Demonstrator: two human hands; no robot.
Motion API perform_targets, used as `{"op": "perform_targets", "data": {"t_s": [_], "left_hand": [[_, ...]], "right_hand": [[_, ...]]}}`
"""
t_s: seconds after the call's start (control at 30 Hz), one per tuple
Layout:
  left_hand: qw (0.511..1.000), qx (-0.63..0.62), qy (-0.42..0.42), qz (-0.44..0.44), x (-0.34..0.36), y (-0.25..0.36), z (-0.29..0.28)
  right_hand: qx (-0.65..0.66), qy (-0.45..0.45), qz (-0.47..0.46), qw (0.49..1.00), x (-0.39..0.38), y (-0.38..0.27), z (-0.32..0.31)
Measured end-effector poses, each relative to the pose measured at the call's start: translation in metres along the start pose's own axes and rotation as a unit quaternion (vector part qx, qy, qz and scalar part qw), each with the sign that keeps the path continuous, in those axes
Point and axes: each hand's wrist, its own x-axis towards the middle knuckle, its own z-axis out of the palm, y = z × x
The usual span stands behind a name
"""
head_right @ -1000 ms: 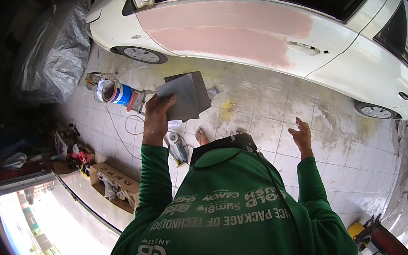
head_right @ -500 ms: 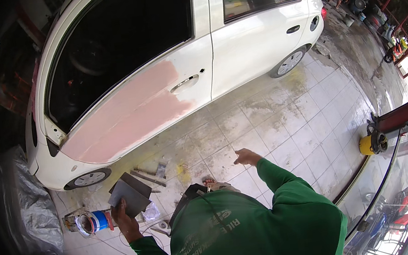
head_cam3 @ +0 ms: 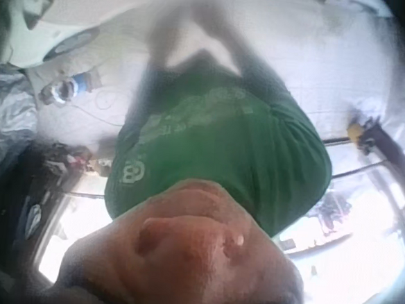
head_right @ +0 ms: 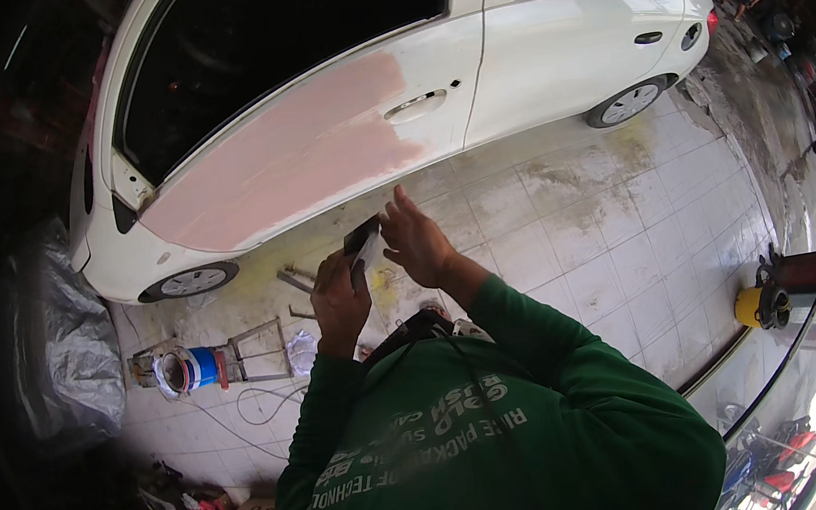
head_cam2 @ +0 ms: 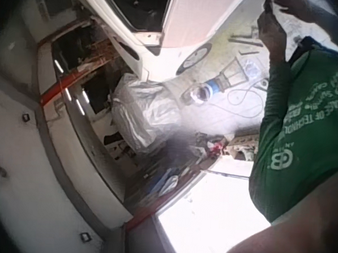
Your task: The person sands the pink primer on the driver's side door of a white car using sandpaper. They repeatedly rub the surface, switch between sandpaper sheets, and occasionally dip the sandpaper into a bucket of water.
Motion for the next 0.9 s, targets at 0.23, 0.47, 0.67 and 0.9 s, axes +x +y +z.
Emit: {"op": "perform_targets", "data": {"t_s": [0.23,0.47,0.67,0.9], "left_hand": [[0.944,-0.166,-0.047,-0.282,-0.038,-0.059,-0.046],[0.750,-0.543,0.072,-0.372,-0.052,-0.069,-0.103],[0.676,-0.624,0.065,-0.386,-0.054,-0.069,-0.103],[0.686,-0.601,0.049,-0.408,-0.054,-0.062,-0.110]], "right_hand": [[-0.226,0.102,-0.124,0.961,-0.025,-0.013,-0.036],[-0.317,0.074,-0.116,0.938,-0.007,-0.014,-0.023],[-0.317,-0.064,-0.061,0.944,0.008,-0.008,0.063],[-0.313,-0.120,0.000,0.942,0.031,0.012,0.064]]}}
